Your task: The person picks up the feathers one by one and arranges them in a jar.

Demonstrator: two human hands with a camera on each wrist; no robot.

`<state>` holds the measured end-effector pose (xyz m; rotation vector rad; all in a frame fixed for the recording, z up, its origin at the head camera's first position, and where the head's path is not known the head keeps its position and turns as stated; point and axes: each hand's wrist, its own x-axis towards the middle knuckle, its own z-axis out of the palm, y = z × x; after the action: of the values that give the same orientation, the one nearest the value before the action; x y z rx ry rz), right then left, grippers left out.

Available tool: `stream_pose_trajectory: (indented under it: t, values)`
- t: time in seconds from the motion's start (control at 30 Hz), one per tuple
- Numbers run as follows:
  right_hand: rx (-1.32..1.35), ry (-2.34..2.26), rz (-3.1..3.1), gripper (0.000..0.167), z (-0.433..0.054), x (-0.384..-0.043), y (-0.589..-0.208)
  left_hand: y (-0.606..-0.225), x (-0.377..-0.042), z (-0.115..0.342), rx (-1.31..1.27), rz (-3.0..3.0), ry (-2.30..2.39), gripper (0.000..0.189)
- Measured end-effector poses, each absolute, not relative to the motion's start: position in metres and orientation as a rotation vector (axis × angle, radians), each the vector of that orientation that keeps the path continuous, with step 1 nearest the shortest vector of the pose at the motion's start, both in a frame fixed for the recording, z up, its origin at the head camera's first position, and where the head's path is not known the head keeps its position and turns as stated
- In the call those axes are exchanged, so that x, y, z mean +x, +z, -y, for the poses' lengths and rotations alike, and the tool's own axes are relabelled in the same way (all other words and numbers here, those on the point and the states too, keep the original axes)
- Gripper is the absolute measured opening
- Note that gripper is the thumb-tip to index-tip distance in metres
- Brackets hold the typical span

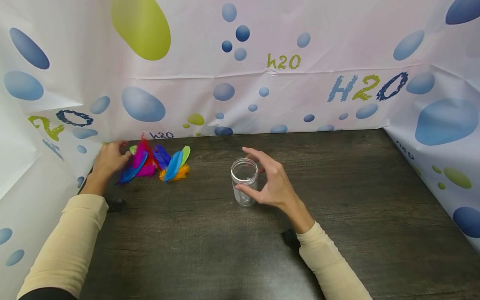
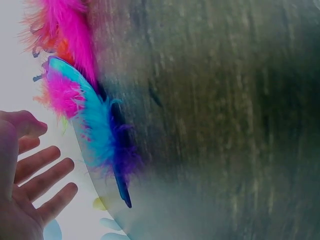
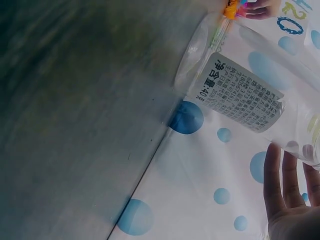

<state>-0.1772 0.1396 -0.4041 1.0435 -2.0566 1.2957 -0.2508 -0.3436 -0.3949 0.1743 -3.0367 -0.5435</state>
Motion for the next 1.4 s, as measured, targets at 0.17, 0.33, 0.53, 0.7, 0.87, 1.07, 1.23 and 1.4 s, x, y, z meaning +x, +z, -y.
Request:
stream_pose_trajectory:
  t: [0.17, 0.33, 0.53, 0.7, 0.87, 1.07, 1.23, 1.4]
  values:
    - [1.056, 1.257, 2.047, 0.084, -0.1395, -0.1766, -0.4039, -0.3934, -0.2522, 0.3425, 0.182, 3.040, -0.538, 0.047]
    - [1.066, 1.267, 2.054, 0.084, -0.1392, -0.1755, -0.4038, -0.3930, -0.2537, 0.3412, 0.197, 3.048, -0.554, 0.047]
    - [1.082, 1.301, 2.064, 0.084, -0.1391, -0.1740, -0.4044, -0.3937, -0.2544, 0.3403, 0.203, 3.061, -0.562, 0.048]
    - [1.101, 1.296, 2.060, 0.084, -0.1408, -0.1723, -0.4048, -0.3956, -0.2555, 0.3400, 0.197, 3.056, -0.549, 0.048]
    - [1.111, 1.289, 2.061, 0.084, -0.1411, -0.1713, -0.4050, -0.3954, -0.2554, 0.3405, 0.205, 3.061, -0.528, 0.048]
    - [1.128, 1.292, 2.053, 0.083, -0.1406, -0.1709, -0.4051, -0.3936, -0.2555, 0.3410, 0.201, 3.066, -0.534, 0.048]
    - [1.143, 1.298, 2.051, 0.083, -0.1404, -0.1693, -0.4051, -0.3952, -0.2555, 0.3395, 0.218, 3.071, -0.541, 0.049]
    - [1.161, 1.288, 2.037, 0.084, -0.1400, -0.1698, -0.4040, -0.3968, -0.2561, 0.3381, 0.220, 3.072, -0.515, 0.050]
